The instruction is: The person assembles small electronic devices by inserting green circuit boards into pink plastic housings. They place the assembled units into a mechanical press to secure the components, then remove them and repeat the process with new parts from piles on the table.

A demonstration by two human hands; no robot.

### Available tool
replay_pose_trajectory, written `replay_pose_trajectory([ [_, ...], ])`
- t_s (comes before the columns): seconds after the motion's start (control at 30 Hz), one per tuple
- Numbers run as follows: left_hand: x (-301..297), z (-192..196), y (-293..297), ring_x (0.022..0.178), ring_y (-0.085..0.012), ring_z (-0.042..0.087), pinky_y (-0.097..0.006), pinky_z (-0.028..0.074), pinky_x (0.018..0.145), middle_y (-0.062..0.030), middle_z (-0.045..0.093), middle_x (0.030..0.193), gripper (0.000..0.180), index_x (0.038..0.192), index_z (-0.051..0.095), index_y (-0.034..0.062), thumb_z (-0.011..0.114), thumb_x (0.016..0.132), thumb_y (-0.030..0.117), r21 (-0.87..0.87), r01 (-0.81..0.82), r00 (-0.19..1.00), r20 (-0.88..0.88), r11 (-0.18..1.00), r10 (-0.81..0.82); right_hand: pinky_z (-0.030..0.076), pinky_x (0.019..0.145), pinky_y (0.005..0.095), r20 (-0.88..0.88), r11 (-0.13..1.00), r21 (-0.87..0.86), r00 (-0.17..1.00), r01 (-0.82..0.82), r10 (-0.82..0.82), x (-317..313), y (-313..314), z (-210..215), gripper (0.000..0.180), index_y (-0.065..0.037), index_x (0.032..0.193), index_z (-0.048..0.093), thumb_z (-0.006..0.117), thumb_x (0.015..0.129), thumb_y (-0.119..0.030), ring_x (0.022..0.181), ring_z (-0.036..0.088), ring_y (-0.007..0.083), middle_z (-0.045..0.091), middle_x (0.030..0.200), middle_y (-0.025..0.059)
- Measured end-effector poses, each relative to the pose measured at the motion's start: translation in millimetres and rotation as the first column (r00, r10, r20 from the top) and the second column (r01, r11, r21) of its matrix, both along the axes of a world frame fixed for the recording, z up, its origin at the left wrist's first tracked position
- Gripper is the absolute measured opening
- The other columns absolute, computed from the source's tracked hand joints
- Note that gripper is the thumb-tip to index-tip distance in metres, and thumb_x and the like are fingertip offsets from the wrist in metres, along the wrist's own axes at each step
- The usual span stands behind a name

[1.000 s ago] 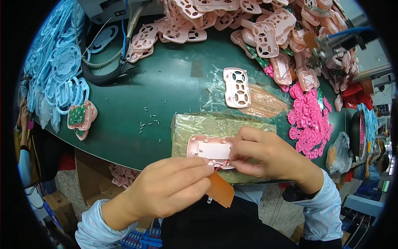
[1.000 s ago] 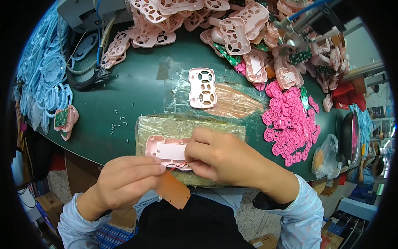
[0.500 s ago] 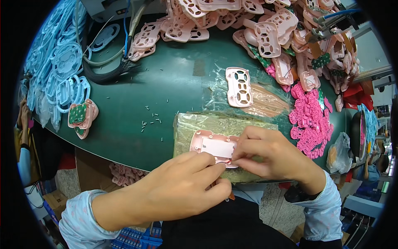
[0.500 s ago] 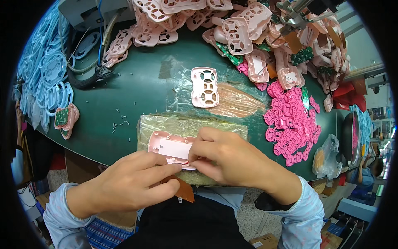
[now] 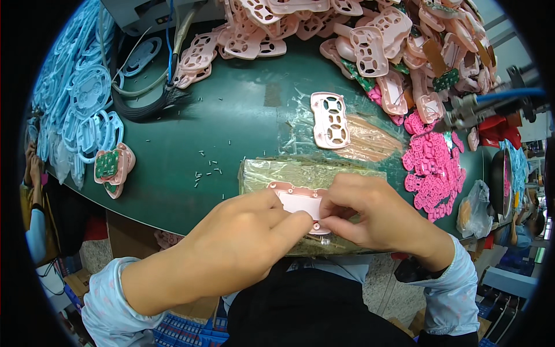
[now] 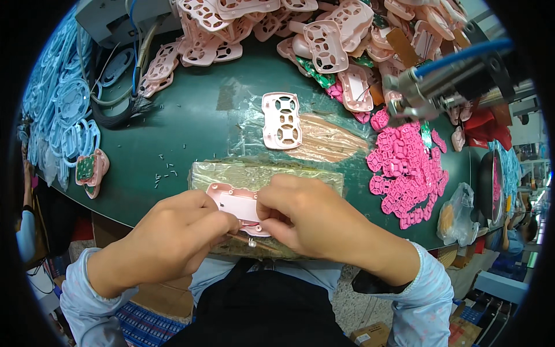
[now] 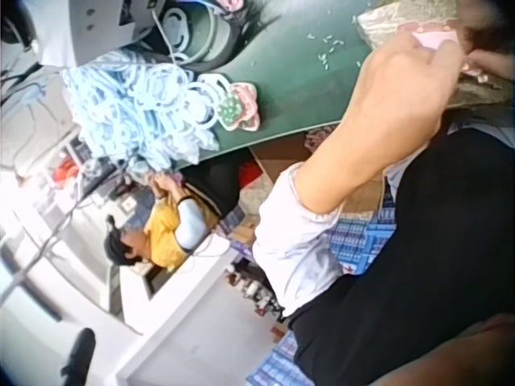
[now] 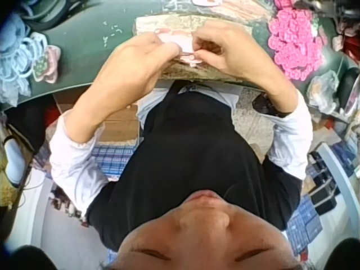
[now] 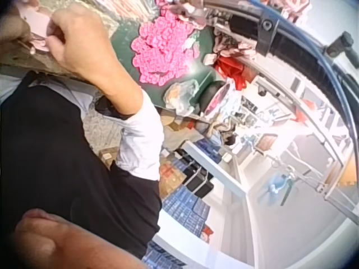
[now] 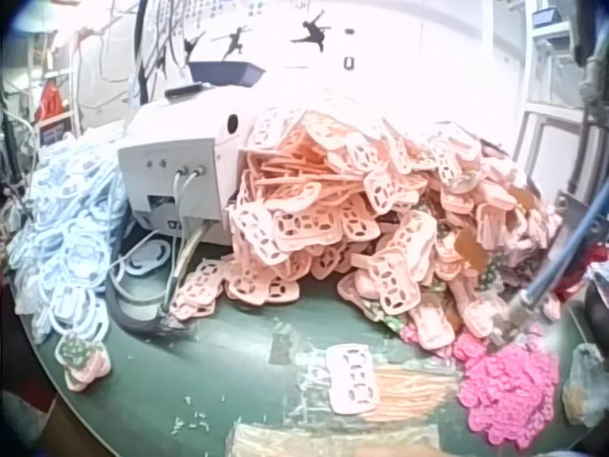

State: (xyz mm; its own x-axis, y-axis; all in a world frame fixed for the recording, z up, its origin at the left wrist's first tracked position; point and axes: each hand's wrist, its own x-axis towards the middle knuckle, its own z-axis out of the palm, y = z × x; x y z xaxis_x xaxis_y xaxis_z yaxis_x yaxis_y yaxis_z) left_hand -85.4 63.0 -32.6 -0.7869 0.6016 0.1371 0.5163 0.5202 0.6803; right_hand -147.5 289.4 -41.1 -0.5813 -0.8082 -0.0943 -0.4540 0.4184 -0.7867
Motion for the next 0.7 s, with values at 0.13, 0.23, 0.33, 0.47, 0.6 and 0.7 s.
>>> replay_pose_trajectory([
  [0.13,-2.4,-10.8,-1.0,0.072,-0.0257,0.063,-0.033,0.051,0.064,-0.0125,0.066,0.084,0.021,0.094,0.065,0.0013,0.071,0.075,0.001,0.128,-0.205,0.967,0.18,0.97,0.18,0.048,0.064,0.0396,-0.028,0.999,0.029,0.999,-0.022,0.023,-1.1,-1.4,1.4,0.011,-0.003,0.085,0.061,0.066,0.077,-0.005,0.074,0.06,0.0324,0.057,0.079,0.0122],
  [0.23,-7.7,-11.0,-3.7,0.07,-0.0221,0.064,-0.03,0.051,0.062,-0.0129,0.067,0.086,0.024,0.099,0.066,-0.0003,0.073,0.076,0.002,0.146,-0.287,0.925,0.3,0.947,0.234,0.05,0.068,0.0379,0.059,0.996,-0.015,0.995,-0.085,0.085,-13.7,4.6,3.3,0.015,-0.002,0.092,0.062,0.065,0.078,-0.004,0.078,0.062,0.0314,0.061,0.086,0.0135],
  [0.33,-7.6,-13.9,-0.8,0.068,-0.0186,0.063,-0.028,0.05,0.061,-0.0106,0.068,0.086,0.03,0.104,0.067,0.0015,0.074,0.075,0.0,0.186,-0.295,0.937,0.248,0.937,0.245,0.051,0.075,0.0366,0.289,0.999,-0.033,0.957,-0.016,0.025,-18.9,11.9,6.6,0.021,-0.001,0.101,0.062,0.062,0.079,0.0,0.087,0.064,0.0315,0.064,0.095,0.0157],
  [0.47,-3.1,-15.2,3.3,0.067,-0.0187,0.062,-0.029,0.05,0.06,-0.0096,0.066,0.084,0.031,0.103,0.068,0.004,0.075,0.073,0.0,0.214,-0.323,0.934,0.227,0.922,0.275,0.051,0.074,0.036,0.462,0.982,0.015,0.87,0.189,-0.175,-9.7,8.9,18.6,0.021,-0.002,0.1,0.063,0.064,0.079,0.0,0.088,0.063,0.0311,0.063,0.096,0.0151],
  [0.6,4.0,-17.9,5.7,0.072,-0.0226,0.06,-0.032,0.049,0.064,-0.0081,0.062,0.083,0.034,0.103,0.069,0.0045,0.076,0.07,0.0,0.142,-0.357,0.927,0.173,0.923,0.332,0.051,0.069,0.0338,-0.345,0.99,-0.138,0.936,0.02,-0.067,6.4,12.7,8.7,0.026,-0.005,0.099,0.065,0.071,0.074,-0.003,0.085,0.061,0.0267,0.062,0.103,0.0116],
  [0.7,5.8,-13.1,6.0,0.08,-0.0265,0.058,-0.035,0.048,0.071,-0.0092,0.06,0.09,0.037,0.103,0.069,0.0059,0.078,0.068,0.002,0.074,-0.328,0.944,0.0,0.942,0.329,0.05,0.066,0.0342,-0.488,0.996,-0.086,0.873,-0.023,-0.022,20.1,8.0,0.6,0.027,-0.007,0.097,0.067,0.076,0.071,-0.009,0.084,0.059,0.0257,0.062,0.107,0.0093],
])
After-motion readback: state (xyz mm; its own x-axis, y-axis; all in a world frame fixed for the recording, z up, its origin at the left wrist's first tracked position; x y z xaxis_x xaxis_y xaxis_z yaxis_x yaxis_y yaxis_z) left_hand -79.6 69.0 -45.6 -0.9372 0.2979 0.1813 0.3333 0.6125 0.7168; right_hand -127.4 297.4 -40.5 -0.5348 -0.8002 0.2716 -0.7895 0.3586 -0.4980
